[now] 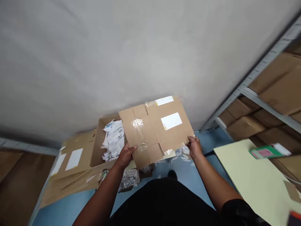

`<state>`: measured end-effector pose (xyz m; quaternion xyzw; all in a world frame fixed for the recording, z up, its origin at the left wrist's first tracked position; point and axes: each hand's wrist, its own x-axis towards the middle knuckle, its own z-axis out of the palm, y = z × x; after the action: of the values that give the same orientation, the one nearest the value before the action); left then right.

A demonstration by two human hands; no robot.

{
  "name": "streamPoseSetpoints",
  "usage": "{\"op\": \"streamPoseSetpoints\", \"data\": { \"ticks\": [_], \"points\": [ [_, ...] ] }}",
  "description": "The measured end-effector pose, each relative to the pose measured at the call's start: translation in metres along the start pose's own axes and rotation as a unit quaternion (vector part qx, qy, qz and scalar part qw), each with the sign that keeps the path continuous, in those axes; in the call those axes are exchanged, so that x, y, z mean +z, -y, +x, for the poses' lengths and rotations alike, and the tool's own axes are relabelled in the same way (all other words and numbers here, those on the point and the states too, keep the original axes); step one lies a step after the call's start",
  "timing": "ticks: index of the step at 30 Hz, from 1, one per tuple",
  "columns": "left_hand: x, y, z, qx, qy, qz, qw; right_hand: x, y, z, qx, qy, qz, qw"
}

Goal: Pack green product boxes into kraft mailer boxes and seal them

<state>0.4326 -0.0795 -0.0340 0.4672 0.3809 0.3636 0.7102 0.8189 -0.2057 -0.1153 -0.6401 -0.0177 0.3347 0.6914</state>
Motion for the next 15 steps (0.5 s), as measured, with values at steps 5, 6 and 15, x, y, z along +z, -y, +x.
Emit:
{"op": "streamPoseSetpoints", "data": {
  "ticks": [5, 6, 15],
  "points": [
    [0.029, 0.012, 0.027, -0.033, 0.158, 0.056, 0.985, -0.099, -0.009, -0.035, -0.092, -0.165, -0.173, 0.967],
    [0.038, 0.014, 0.03, -0.041, 0.189, 0.066, 0.979, -0.116, -0.011, -0.046, -0.109, -0.183, -0.212, 0.954],
    [0.161, 0.053, 0.038, -0.057, 0.39, 0.12, 0.911, -0.253, -0.004, -0.119, -0.108, -0.321, -0.209, 0.917]
  ]
}}
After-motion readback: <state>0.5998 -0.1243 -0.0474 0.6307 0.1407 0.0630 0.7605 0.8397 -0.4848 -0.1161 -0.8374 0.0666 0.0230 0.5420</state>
